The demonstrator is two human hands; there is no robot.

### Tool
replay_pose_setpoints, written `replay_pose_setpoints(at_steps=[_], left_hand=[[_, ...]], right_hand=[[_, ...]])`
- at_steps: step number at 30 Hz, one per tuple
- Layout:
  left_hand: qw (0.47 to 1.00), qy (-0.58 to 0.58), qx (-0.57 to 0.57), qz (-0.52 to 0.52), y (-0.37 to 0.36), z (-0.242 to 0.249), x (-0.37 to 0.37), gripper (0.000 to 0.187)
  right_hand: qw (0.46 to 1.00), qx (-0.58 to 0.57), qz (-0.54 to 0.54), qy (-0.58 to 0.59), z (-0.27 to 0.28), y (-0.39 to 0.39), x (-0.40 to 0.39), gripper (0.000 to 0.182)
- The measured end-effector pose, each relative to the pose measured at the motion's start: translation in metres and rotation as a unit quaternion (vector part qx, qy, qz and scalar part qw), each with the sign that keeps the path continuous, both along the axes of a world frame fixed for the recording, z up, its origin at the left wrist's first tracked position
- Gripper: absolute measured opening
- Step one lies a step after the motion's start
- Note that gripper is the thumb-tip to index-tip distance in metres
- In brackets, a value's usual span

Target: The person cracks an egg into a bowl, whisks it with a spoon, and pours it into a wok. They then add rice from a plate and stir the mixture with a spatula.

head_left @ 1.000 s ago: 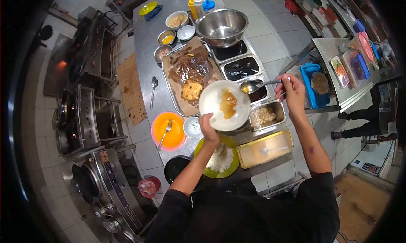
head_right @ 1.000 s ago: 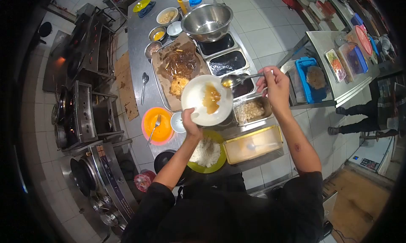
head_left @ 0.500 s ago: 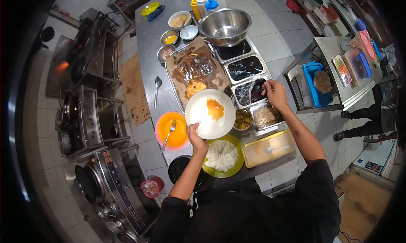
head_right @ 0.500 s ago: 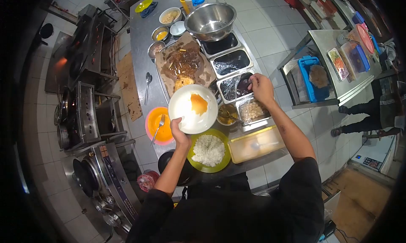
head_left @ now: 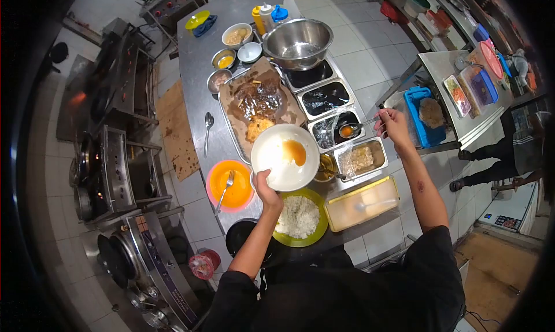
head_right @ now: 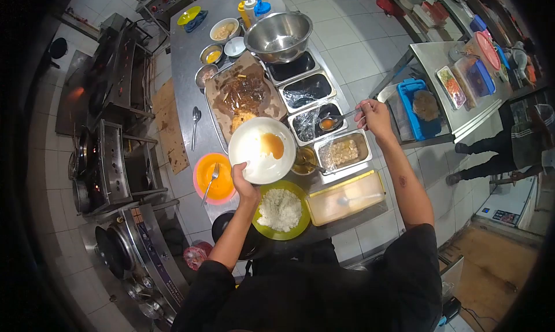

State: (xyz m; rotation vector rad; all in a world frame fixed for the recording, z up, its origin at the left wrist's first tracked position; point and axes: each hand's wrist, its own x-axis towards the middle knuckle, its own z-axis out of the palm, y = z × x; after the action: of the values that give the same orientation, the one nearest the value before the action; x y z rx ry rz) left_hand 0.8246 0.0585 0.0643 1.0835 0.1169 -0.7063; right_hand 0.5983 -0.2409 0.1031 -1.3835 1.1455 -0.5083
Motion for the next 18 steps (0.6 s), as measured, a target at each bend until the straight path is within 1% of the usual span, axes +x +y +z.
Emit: replay_pose_setpoints(at_steps=[2, 3, 5, 8, 9, 11, 12, 13, 15, 16, 17, 18], left_hand=[[0.999, 0.023, 0.022, 0.023, -0.007, 0.006, -0.004, 0.031], [0.999, 0.024, 0.02, 0.023, -0.01, 0.003, -0.005, 0.031], [1.0, -0.003, 0.018, 0.014, -0.015, -0.01, -0.005, 0.037], [0.999, -0.031, 0.024, 0.001, -0.026, -0.028, -0.007, 0.035], [0.999, -0.031, 0.024, 0.006, -0.03, -0.027, -0.01, 0.035], [0.998, -0.028, 0.061, 0.008, -0.038, -0.022, -0.016, 0.033], [0.998, -0.031, 0.061, 0.002, -0.04, -0.031, -0.016, 0.032], [0.998, -0.033, 0.057, 0.004, -0.038, -0.046, -0.012, 0.032], [0.985, -0.139, 0.1, -0.025, -0.034, -0.078, -0.011, 0.031], [0.989, -0.138, 0.049, -0.022, -0.035, -0.084, -0.014, 0.03], [0.994, -0.109, -0.028, -0.01, -0.036, -0.102, -0.013, 0.031], [0.991, 0.049, -0.107, -0.071, -0.038, -0.05, -0.013, 0.034]], right_hand=[[1.0, -0.007, 0.009, -0.004, 0.018, 0.0, -0.002, 0.028], [1.0, -0.01, 0.009, -0.004, 0.029, 0.002, -0.001, 0.028], [0.999, -0.026, 0.041, -0.025, 0.051, 0.008, 0.002, 0.028], [0.996, -0.034, 0.065, -0.052, 0.074, 0.026, 0.015, 0.029], [0.996, -0.033, 0.071, -0.053, 0.077, 0.034, 0.021, 0.029], [0.99, -0.051, 0.089, -0.098, 0.081, 0.052, 0.032, 0.026], [0.99, -0.058, 0.09, -0.088, 0.088, 0.064, 0.038, 0.025], [0.985, -0.098, 0.095, -0.104, 0.086, 0.075, 0.042, 0.023], [0.947, -0.274, 0.128, -0.106, 0.084, 0.094, 0.047, 0.024], [0.943, -0.286, 0.111, -0.13, 0.074, 0.1, 0.047, 0.025], [0.937, -0.308, 0.081, -0.145, 0.066, 0.1, 0.044, 0.026], [0.965, -0.203, 0.043, -0.159, 0.068, 0.102, 0.041, 0.027]])
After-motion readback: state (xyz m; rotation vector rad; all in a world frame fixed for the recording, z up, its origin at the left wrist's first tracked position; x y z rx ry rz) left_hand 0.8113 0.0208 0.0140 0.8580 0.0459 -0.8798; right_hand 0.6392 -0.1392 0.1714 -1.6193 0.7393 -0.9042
